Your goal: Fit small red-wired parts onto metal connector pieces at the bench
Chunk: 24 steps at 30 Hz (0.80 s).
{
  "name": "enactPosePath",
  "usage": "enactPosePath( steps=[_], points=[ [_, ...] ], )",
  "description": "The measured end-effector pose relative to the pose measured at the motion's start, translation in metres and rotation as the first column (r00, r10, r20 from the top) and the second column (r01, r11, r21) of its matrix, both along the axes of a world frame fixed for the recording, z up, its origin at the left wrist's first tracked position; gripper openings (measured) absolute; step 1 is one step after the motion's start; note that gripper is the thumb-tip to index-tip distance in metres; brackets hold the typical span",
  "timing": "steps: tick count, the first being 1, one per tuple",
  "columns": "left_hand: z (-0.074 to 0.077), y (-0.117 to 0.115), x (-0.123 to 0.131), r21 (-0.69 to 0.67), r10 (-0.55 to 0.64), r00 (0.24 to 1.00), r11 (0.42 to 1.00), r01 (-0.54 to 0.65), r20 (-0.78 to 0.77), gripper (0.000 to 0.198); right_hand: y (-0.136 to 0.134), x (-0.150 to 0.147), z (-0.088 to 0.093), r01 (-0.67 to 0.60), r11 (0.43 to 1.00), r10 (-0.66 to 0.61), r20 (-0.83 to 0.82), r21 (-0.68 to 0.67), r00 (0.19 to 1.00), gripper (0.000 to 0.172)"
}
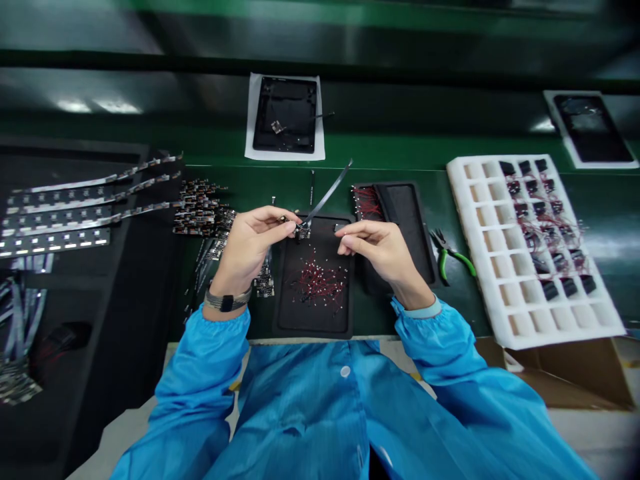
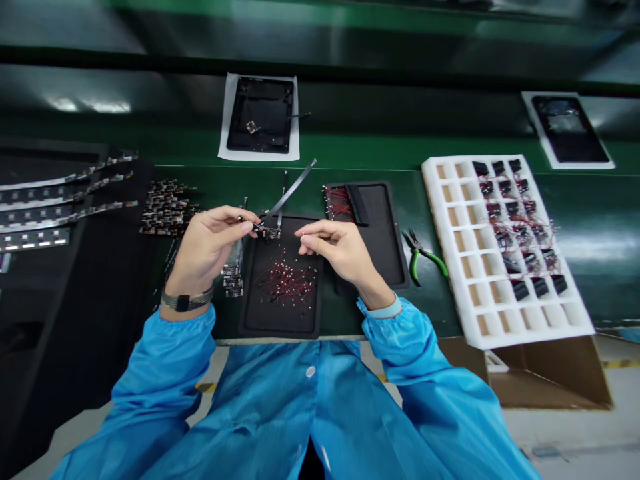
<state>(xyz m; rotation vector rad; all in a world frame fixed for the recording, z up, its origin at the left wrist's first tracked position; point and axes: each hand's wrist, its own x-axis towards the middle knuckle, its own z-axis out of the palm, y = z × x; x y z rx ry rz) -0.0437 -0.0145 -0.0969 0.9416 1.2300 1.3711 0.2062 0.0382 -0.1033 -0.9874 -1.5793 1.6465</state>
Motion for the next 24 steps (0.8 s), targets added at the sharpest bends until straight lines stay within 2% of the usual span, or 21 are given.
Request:
enactPosePath(
  steps=[5,9,14,16,20,24],
  points=[
    [-0.001,0.001,0.002,-0.018,0.006,1.000,1.000,-0.006,0.030,0.016,0.000,0.002,0.005,-0.034,0.995,0.029,0.057,0.089,0.998,0.023],
    [0.000,0.000,0.003,-0.018,-0.050,0.998,0.999,0.050,0.036,0.016,0.000,0.002,0.007,-0.052,0.993,0.048,0.036,0.102,0.998,0.021],
    [0.002,-0.002,0.002,-0.050,-0.089,0.994,0.994,0.092,0.058,0.039,0.001,0.005,0.006,-0.076,0.987,0.068,0.060,0.139,0.996,0.019],
    [0.002,-0.003,0.002,-0.059,-0.098,0.994,0.993,0.101,0.044,0.039,0.000,0.005,0.006,-0.097,0.985,0.089,0.062,0.145,0.994,0.019],
    [0.003,-0.005,0.006,-0.068,-0.186,0.973,0.982,0.178,-0.140,0.026,-0.002,0.004,0.008,-0.143,0.979,0.126,0.117,0.148,0.985,0.020],
    [0.004,-0.005,0.013,-0.087,-0.320,0.888,0.947,0.309,-0.329,0.027,-0.002,0.001,0.011,-0.214,0.967,0.187,0.180,0.139,0.966,0.018]
  ],
)
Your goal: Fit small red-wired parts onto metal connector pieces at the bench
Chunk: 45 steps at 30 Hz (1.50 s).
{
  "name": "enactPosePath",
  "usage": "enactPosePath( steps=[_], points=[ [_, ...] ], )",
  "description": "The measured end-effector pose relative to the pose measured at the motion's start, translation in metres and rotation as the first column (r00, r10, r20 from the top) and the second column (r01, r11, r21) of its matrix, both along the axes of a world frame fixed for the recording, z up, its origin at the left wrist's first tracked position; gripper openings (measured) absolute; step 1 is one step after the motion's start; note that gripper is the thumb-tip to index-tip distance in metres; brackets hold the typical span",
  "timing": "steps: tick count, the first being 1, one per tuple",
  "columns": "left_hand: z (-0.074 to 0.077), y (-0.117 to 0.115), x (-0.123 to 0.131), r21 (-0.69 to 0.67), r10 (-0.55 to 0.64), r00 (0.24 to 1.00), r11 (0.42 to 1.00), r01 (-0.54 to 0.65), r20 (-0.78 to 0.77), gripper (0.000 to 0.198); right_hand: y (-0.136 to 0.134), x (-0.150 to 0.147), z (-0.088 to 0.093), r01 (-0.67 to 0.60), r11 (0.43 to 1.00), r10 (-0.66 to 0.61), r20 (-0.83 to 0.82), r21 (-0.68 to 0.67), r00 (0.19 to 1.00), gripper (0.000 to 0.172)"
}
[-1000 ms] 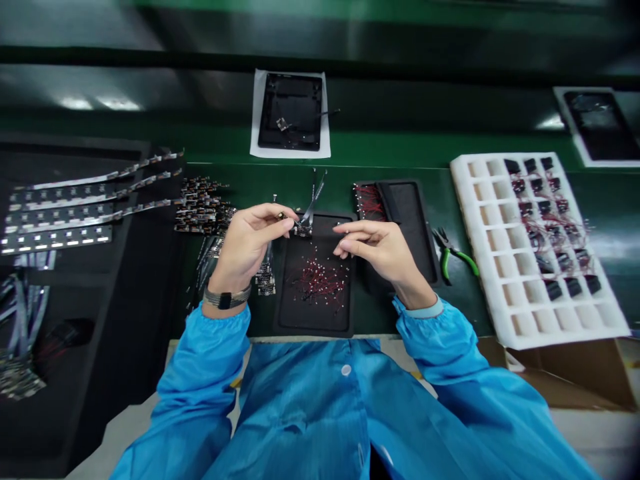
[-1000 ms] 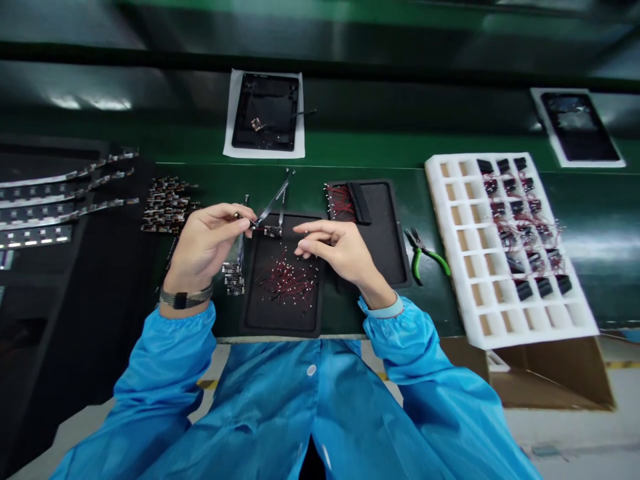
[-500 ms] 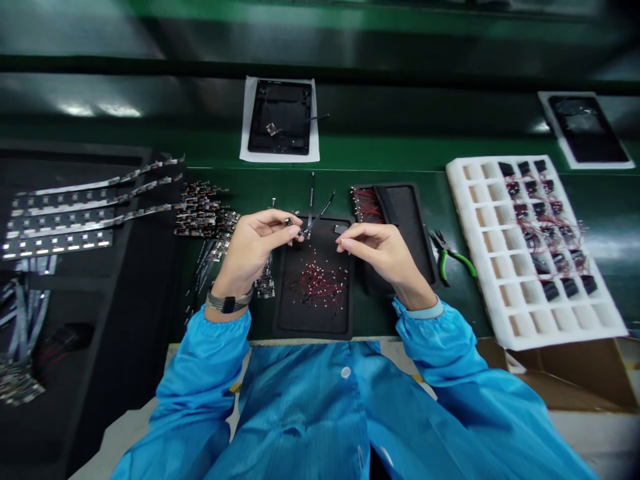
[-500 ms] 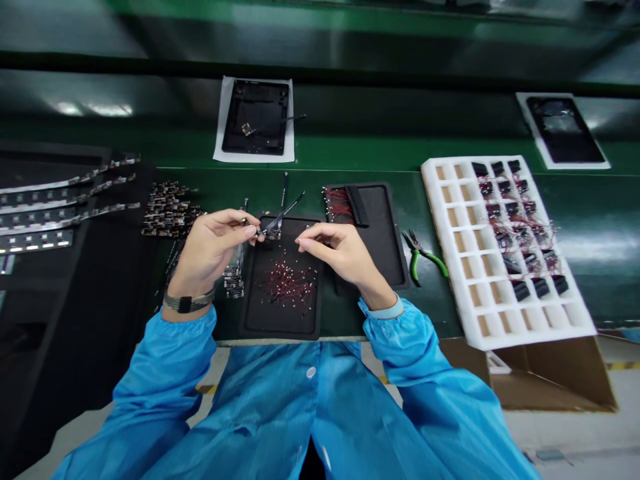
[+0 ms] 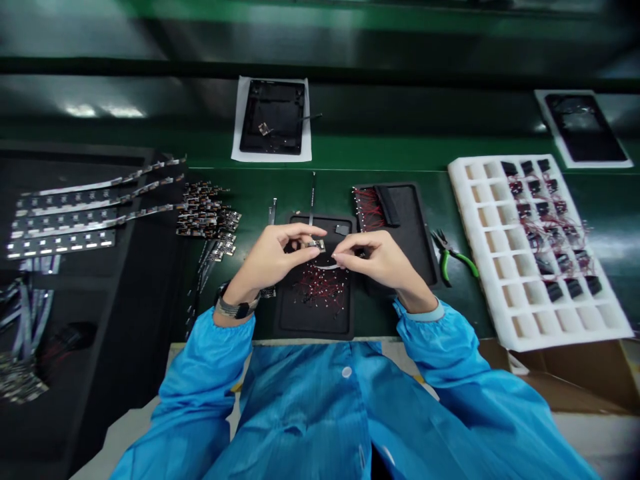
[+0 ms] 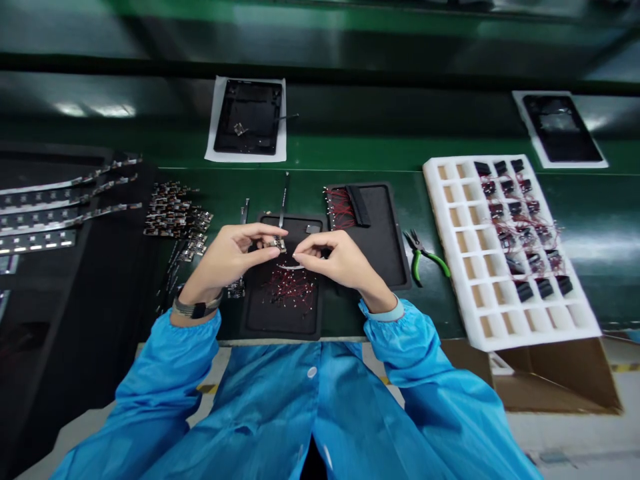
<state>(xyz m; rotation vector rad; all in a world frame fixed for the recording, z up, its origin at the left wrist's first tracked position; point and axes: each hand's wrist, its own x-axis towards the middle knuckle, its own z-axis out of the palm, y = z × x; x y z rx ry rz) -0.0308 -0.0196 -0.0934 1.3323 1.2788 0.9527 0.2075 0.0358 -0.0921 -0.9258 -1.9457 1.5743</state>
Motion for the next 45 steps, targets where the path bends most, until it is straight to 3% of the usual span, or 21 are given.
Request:
enactPosePath(
  steps=[7,21,31,37,45],
  points=[
    [-0.001,0.000,0.006,0.049,-0.169,0.979,0.983,0.175,-0.117,0.013,0.003,-0.001,-0.001,-0.096,0.995,0.098,0.057,-0.021,0.994,0.017],
    [-0.005,0.001,0.009,0.012,-0.188,0.964,0.981,0.194,-0.188,0.012,0.002,-0.001,-0.005,-0.149,0.980,0.169,0.162,-0.128,0.972,0.013],
    [-0.006,-0.001,0.015,0.005,-0.174,0.957,0.984,0.180,-0.233,0.011,0.000,-0.001,-0.006,-0.114,0.978,0.151,0.218,-0.173,0.964,0.012],
    [-0.006,-0.001,0.014,0.002,-0.178,0.959,0.983,0.183,-0.221,0.011,-0.002,-0.001,-0.003,-0.109,0.980,0.146,0.238,-0.164,0.960,0.017],
    [-0.007,0.002,0.009,-0.046,-0.224,0.974,0.974,0.222,-0.033,0.010,0.002,0.002,-0.001,-0.133,0.963,0.164,0.117,-0.234,0.980,0.025]
  ],
)
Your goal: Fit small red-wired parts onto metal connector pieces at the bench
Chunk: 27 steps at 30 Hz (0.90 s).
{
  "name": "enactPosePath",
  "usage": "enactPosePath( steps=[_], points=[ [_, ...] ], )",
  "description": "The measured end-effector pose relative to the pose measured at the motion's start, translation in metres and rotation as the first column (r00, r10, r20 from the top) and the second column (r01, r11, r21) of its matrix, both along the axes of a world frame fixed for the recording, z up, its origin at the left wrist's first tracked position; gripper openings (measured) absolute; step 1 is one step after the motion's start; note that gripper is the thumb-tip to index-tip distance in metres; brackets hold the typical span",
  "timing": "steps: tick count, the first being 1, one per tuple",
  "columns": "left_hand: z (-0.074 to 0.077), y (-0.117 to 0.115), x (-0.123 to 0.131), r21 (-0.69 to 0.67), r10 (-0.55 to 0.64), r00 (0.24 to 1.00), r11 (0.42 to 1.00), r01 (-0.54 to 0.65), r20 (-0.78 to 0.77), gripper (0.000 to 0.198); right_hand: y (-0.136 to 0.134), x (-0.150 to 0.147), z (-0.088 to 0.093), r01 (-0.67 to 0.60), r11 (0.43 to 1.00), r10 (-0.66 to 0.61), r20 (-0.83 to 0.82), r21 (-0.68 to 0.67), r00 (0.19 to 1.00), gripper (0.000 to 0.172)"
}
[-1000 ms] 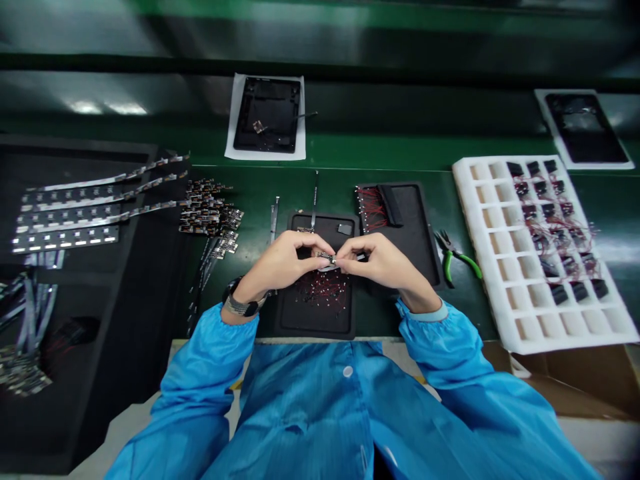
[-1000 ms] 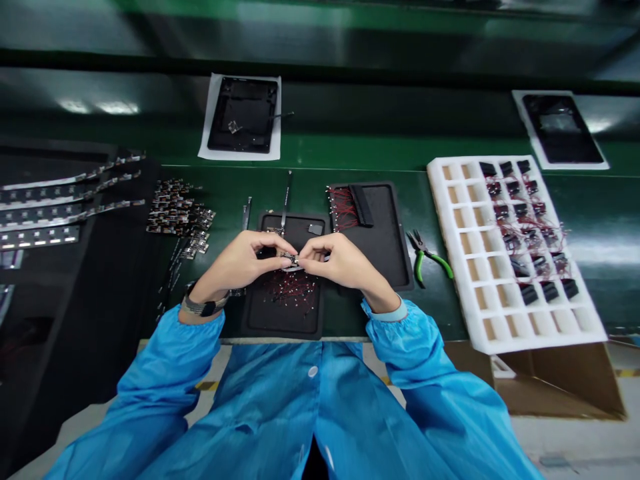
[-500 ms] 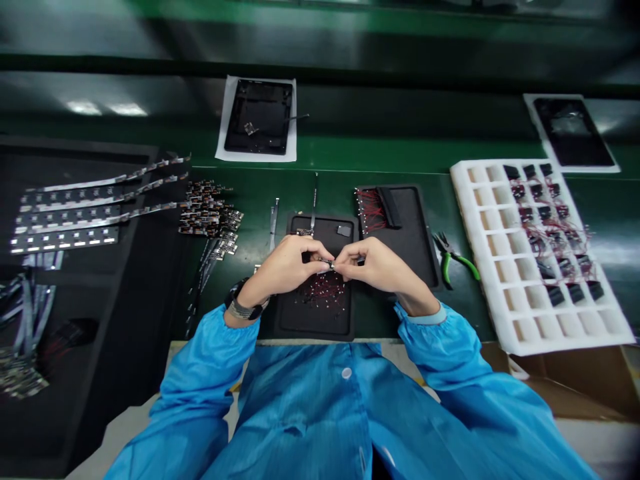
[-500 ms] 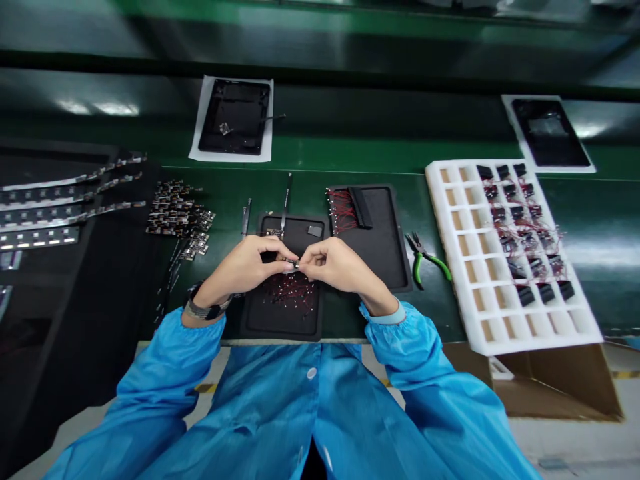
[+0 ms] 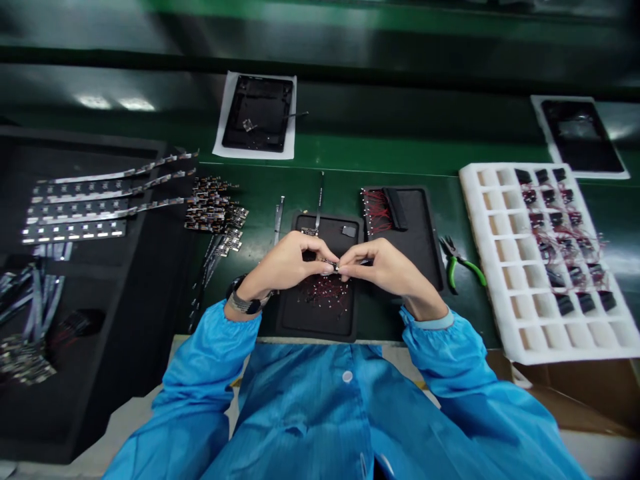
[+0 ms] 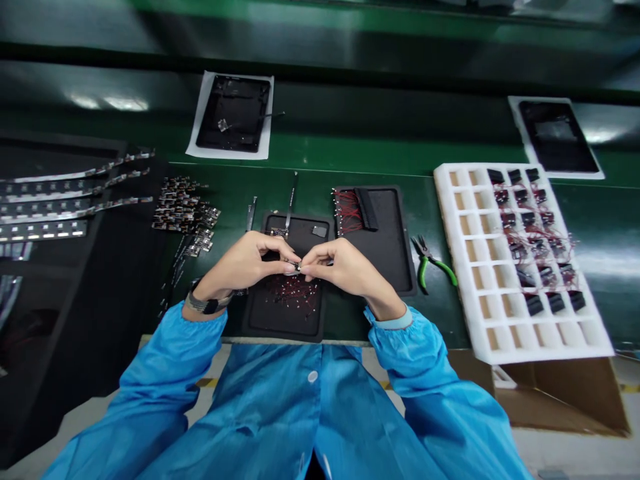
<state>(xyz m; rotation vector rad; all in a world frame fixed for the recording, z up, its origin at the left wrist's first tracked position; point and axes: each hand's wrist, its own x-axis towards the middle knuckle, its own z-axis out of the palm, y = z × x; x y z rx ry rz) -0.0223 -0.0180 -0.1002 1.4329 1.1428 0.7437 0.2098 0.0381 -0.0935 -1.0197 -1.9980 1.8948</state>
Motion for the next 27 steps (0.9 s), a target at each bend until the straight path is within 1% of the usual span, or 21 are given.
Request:
enactPosePath(
  steps=[6,10,15,18,20,21,23,24,25,26,27],
  points=[
    [-0.001,0.000,0.000,-0.025,-0.020,0.999,0.999,0.022,0.046,0.008,0.001,0.000,0.001,-0.051,0.998,0.051,-0.024,-0.028,0.998,0.021],
    [-0.003,-0.001,0.001,-0.021,-0.027,0.998,0.999,0.028,0.052,0.007,0.001,0.001,0.002,-0.058,0.998,0.057,-0.022,-0.023,0.998,0.024],
    [-0.006,-0.001,0.002,0.009,-0.030,1.000,1.000,0.029,0.001,0.005,-0.001,-0.002,0.001,-0.057,0.998,0.057,0.013,-0.013,0.998,0.028],
    [-0.002,-0.002,0.003,0.012,-0.014,0.999,1.000,0.015,-0.029,0.006,-0.002,-0.005,0.001,-0.053,0.999,0.053,0.022,-0.002,0.998,0.025],
    [0.005,-0.003,0.001,0.024,0.032,0.999,0.999,-0.031,-0.038,0.012,-0.002,0.000,0.009,0.013,0.996,-0.014,0.013,0.087,1.000,0.021],
    [0.009,-0.004,0.000,0.036,0.075,0.997,0.997,-0.073,-0.031,0.016,-0.002,0.006,0.017,0.084,0.983,-0.084,-0.008,0.163,0.996,0.020],
    [0.017,-0.006,-0.004,0.060,0.183,0.983,0.981,-0.184,0.024,0.020,0.000,0.024,0.035,0.256,0.916,-0.236,-0.101,0.307,0.966,0.020],
    [0.021,-0.007,-0.006,0.059,0.238,0.969,0.969,-0.242,0.070,0.019,0.001,0.034,0.044,0.300,0.893,-0.261,-0.157,0.336,0.953,0.021],
    [0.024,-0.008,-0.007,0.047,0.287,0.950,0.954,-0.295,0.126,0.019,0.002,0.043,0.051,0.243,0.916,-0.188,-0.193,0.319,0.963,0.022],
    [0.028,-0.009,-0.007,0.027,0.329,0.926,0.940,-0.339,0.187,0.019,0.002,0.048,0.055,0.038,0.963,0.014,-0.191,0.266,0.982,0.026],
    [0.030,-0.009,-0.007,0.003,0.359,0.899,0.928,-0.372,0.251,0.021,0.003,0.050,0.056,-0.228,0.953,0.262,-0.168,0.200,0.950,0.028]
  ],
)
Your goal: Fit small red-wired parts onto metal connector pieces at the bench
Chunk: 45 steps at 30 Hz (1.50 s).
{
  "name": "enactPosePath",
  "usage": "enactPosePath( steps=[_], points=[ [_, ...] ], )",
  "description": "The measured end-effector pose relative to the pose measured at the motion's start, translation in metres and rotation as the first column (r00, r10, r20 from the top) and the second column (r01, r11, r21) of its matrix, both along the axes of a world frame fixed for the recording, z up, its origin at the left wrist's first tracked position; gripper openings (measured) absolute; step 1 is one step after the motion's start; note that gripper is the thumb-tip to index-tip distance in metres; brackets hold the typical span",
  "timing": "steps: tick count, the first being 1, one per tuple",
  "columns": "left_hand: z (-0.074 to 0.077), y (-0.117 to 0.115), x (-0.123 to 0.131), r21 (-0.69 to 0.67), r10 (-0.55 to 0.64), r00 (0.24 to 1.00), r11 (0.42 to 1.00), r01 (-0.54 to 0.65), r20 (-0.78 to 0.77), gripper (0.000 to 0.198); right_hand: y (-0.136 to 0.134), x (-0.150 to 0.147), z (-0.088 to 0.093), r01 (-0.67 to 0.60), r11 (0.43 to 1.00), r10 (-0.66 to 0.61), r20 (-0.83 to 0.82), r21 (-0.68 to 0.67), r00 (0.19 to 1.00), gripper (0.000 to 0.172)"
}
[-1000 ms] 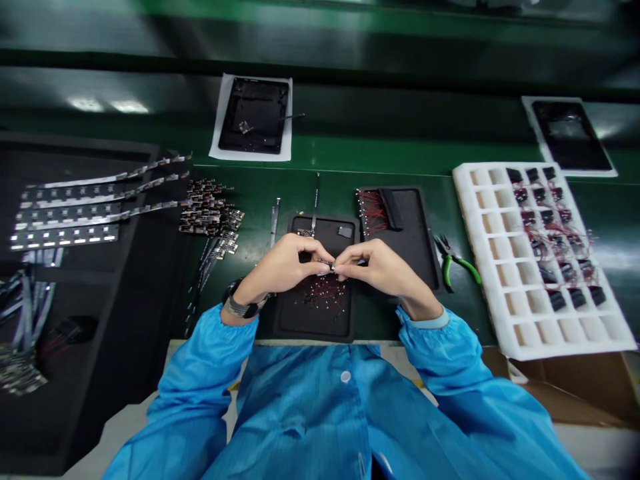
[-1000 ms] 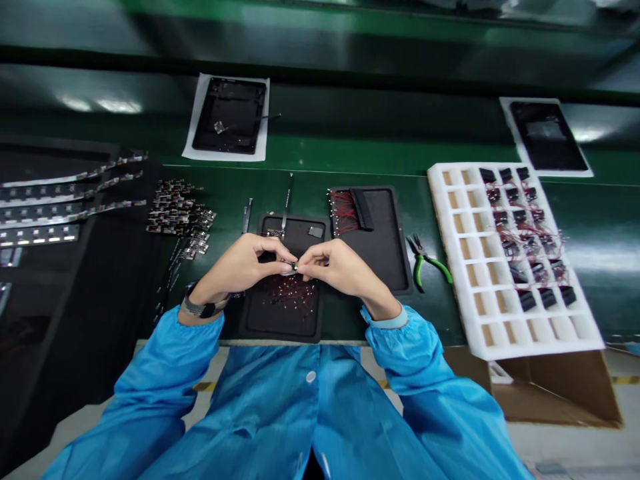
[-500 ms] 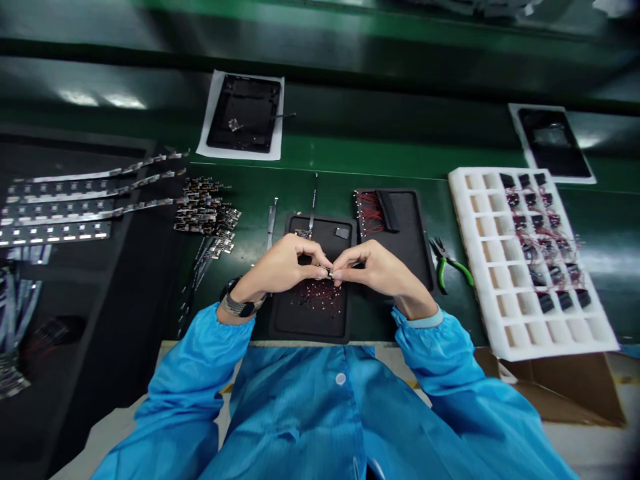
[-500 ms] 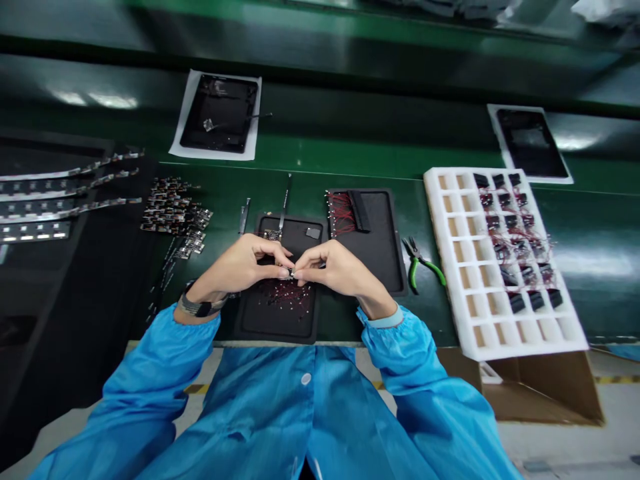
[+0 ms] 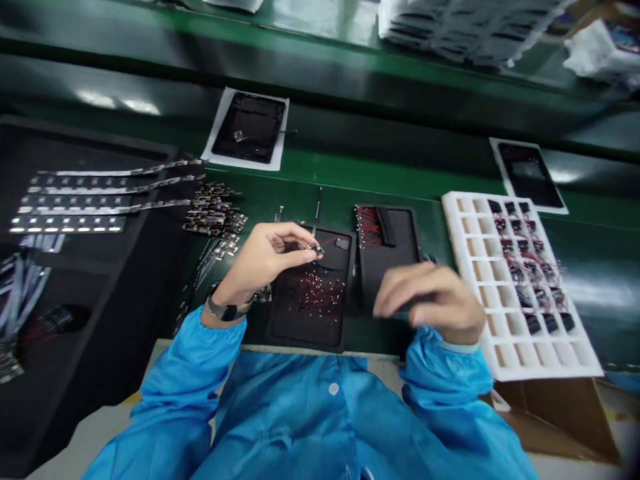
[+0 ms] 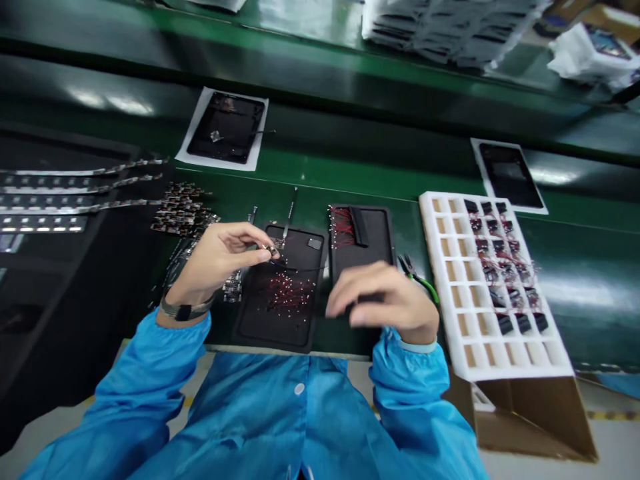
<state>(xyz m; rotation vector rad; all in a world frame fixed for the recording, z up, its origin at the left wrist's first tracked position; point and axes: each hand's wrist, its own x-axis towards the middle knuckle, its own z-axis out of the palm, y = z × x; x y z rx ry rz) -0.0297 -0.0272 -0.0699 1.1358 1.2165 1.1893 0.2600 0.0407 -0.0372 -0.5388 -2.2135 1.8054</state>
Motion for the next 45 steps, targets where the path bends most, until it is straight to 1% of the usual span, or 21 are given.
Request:
enactPosePath(
  steps=[1,2,3,5,7,8,10,14,18,20,22,24,26,27,29,32,35,39,42,44,45],
  points=[
    [0.002,0.000,0.001,0.000,0.023,0.997,1.000,-0.023,0.068,0.023,-0.001,-0.002,-0.003,-0.211,0.976,0.214,0.064,-0.049,0.975,0.030],
    [0.004,0.000,0.002,0.004,0.037,0.991,0.999,-0.037,0.130,0.027,-0.002,-0.008,-0.009,-0.287,0.956,0.294,0.139,-0.065,0.946,0.033],
    [0.005,0.001,0.004,0.011,0.045,0.983,0.999,-0.047,0.179,0.031,-0.004,-0.017,-0.019,-0.247,0.968,0.250,0.212,-0.040,0.945,0.038],
    [0.005,0.003,0.008,0.024,0.062,0.970,0.997,-0.069,0.237,0.038,-0.010,-0.038,-0.040,0.027,0.998,-0.040,0.263,0.051,0.964,0.051],
    [0.004,0.005,0.012,0.026,0.098,0.962,0.994,-0.108,0.253,0.038,-0.013,-0.055,-0.057,0.210,0.978,-0.207,0.200,0.005,0.958,0.065],
    [0.003,0.007,0.014,0.022,0.122,0.958,0.991,-0.132,0.261,0.035,-0.013,-0.061,-0.063,0.243,0.969,-0.233,0.156,-0.048,0.960,0.070],
    [0.001,0.009,0.016,0.003,0.157,0.947,0.986,-0.165,0.280,0.029,-0.013,-0.066,-0.067,0.250,0.959,-0.241,0.082,-0.133,0.967,0.066],
    [-0.006,0.015,0.014,-0.027,0.178,0.946,0.984,-0.178,0.271,0.026,-0.010,-0.064,-0.062,0.263,0.934,-0.255,0.065,-0.241,0.965,0.036],
    [-0.017,0.020,0.004,-0.004,0.263,0.958,0.965,-0.264,0.111,0.026,-0.004,-0.059,-0.063,0.269,0.905,-0.268,0.050,-0.330,0.962,0.038],
    [-0.024,0.022,-0.001,-0.013,0.271,0.962,0.963,-0.271,0.041,0.025,0.000,-0.057,-0.067,0.290,0.894,-0.294,0.040,-0.340,0.955,0.040],
    [-0.030,0.024,-0.005,-0.023,0.249,0.968,0.968,-0.250,-0.015,0.025,0.004,-0.056,-0.071,0.379,0.897,-0.372,0.075,-0.227,0.925,0.034],
    [-0.037,0.025,-0.008,-0.010,0.221,0.966,0.974,-0.224,-0.131,0.021,0.007,-0.057,-0.075,0.491,0.869,-0.496,0.108,0.064,0.862,0.027],
    [-0.044,0.026,-0.010,0.024,0.204,0.933,0.978,-0.206,-0.295,0.014,0.009,-0.059,-0.079,0.520,0.762,-0.592,0.090,0.386,0.801,0.020],
    [-0.047,0.027,-0.011,0.041,0.192,0.910,0.981,-0.190,-0.368,0.010,0.010,-0.060,-0.080,0.501,0.704,-0.615,0.078,0.504,0.785,0.018],
    [-0.053,0.028,-0.012,0.065,0.155,0.873,0.988,-0.141,-0.462,0.004,0.011,-0.063,-0.084,0.439,0.638,-0.624,0.091,0.633,0.776,0.015],
    [-0.059,0.031,-0.012,0.109,0.109,0.825,0.992,-0.058,-0.555,0.006,0.013,-0.065,-0.091,0.378,0.616,-0.629,0.143,0.692,0.764,0.014],
    [-0.059,0.032,-0.011,0.177,0.126,0.748,0.984,-0.012,-0.651,0.001,0.015,-0.065,-0.095,0.371,0.589,-0.644,0.140,0.718,0.752,0.013],
    [-0.049,0.026,-0.024,0.215,0.180,0.661,0.976,-0.029,-0.728,0.024,0.020,-0.056,-0.087,0.452,0.516,-0.673,0.018,0.727,0.740,0.015],
    [-0.036,0.008,-0.047,0.235,0.241,0.619,0.968,-0.094,-0.748,0.023,0.031,-0.031,-0.075,0.496,0.449,-0.689,-0.065,0.743,0.722,0.014],
    [-0.028,-0.011,-0.063,0.223,0.251,0.613,0.967,-0.122,-0.749,0.019,0.042,-0.008,-0.070,0.448,0.435,-0.681,-0.040,0.781,0.731,0.012],
    [-0.025,-0.023,-0.069,0.203,0.236,0.615,0.971,-0.124,-0.752,0.016,0.048,0.003,-0.071,0.391,0.450,-0.666,0.011,0.803,0.745,0.013]
  ],
)
